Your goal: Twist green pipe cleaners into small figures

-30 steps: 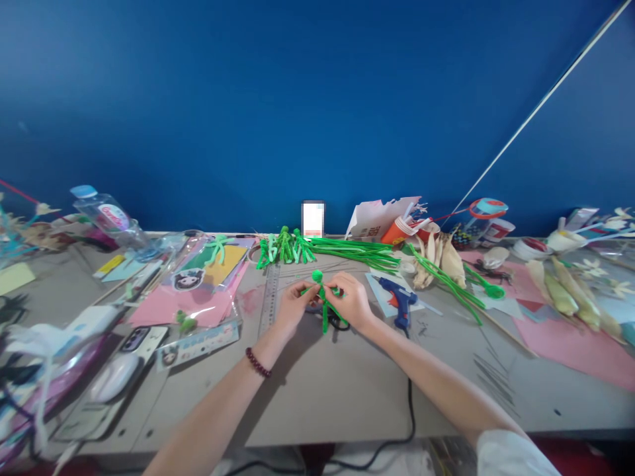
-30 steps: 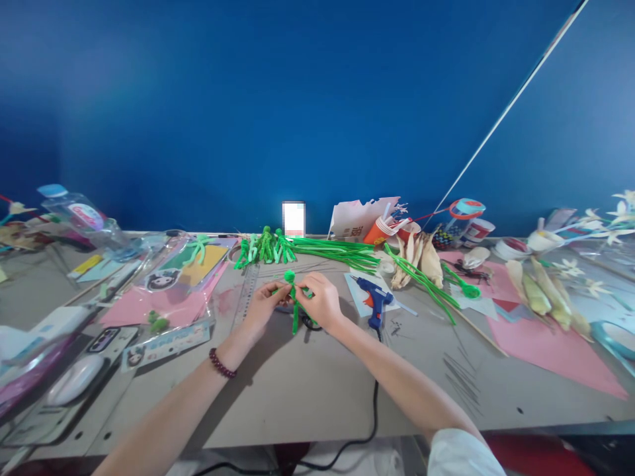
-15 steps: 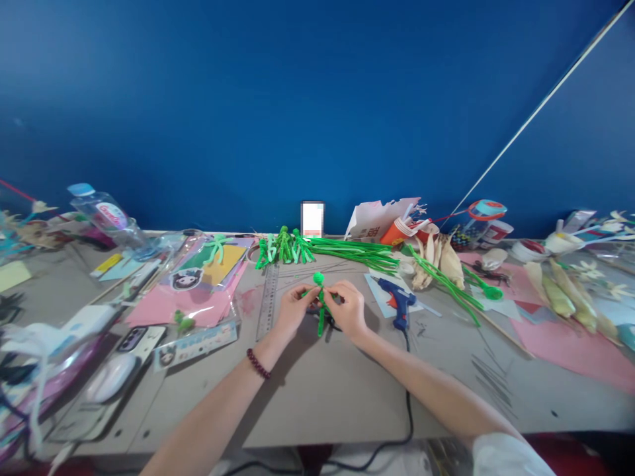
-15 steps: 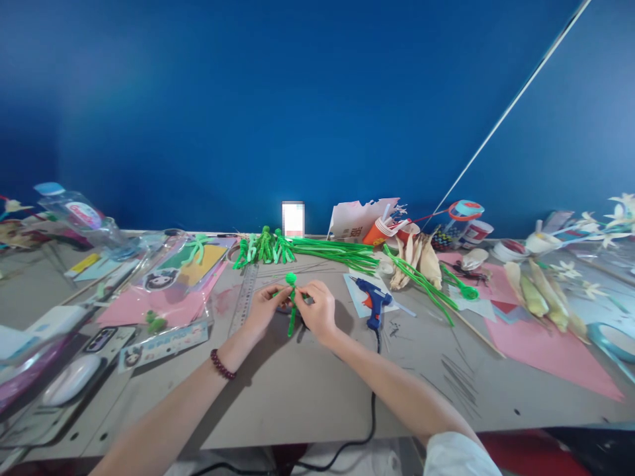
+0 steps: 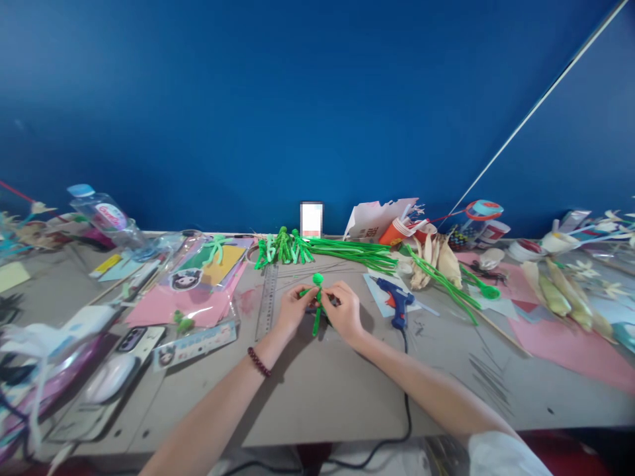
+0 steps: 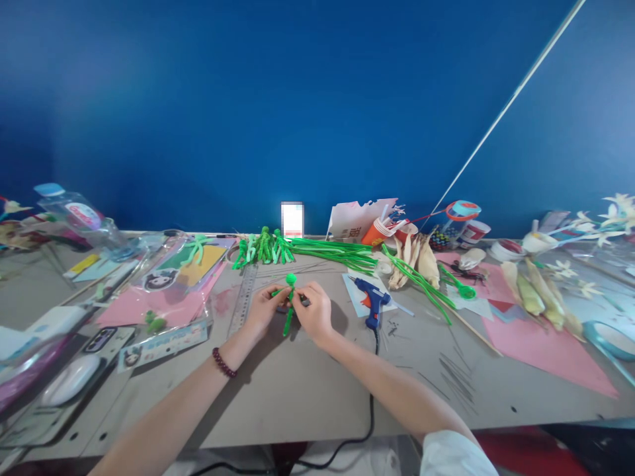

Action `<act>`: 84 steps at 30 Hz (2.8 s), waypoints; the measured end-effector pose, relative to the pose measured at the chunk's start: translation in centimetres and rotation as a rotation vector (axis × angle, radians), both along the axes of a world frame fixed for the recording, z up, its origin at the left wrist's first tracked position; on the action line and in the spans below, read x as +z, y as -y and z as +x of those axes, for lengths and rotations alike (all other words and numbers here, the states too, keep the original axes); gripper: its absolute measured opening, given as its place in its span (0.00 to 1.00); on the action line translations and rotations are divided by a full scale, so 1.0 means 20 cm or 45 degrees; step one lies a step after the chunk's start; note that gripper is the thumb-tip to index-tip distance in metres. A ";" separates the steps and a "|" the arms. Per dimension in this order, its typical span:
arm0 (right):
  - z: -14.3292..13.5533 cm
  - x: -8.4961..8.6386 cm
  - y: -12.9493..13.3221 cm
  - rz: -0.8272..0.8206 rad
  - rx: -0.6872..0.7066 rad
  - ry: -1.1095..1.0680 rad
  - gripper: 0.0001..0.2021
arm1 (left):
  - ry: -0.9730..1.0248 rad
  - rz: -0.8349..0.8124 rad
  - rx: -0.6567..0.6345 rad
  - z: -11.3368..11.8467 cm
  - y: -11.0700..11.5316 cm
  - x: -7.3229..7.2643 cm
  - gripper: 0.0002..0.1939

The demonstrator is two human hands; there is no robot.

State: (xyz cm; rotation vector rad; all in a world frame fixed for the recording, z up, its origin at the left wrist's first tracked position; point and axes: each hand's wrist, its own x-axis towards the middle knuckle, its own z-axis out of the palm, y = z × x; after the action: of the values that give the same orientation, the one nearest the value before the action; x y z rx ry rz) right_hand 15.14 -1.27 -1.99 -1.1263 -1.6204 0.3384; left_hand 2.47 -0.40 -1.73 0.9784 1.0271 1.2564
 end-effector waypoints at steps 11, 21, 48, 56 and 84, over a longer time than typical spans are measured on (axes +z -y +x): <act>0.00 0.00 0.01 -0.040 0.068 0.036 0.08 | -0.004 -0.010 0.021 -0.01 0.00 0.01 0.14; 0.02 0.00 -0.08 -0.488 0.257 -0.445 0.10 | -0.030 0.018 -0.006 -0.04 -0.02 0.06 0.19; 0.04 0.07 -0.10 -1.052 0.565 -0.871 0.15 | -1.021 0.864 0.072 -0.15 -0.03 0.08 0.10; 0.04 0.07 -0.09 -1.021 0.527 -0.881 0.15 | -0.934 0.804 0.143 -0.14 -0.03 0.06 0.07; 0.10 0.07 -0.15 -0.876 0.440 -0.793 0.16 | 0.059 -0.149 -0.296 -0.06 -0.02 0.04 0.13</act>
State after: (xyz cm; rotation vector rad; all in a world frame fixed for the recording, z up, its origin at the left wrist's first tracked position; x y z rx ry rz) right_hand 17.05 1.69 -0.63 -1.0635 -1.1377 1.4069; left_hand 1.31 -0.06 -0.85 0.9445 0.9125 1.0119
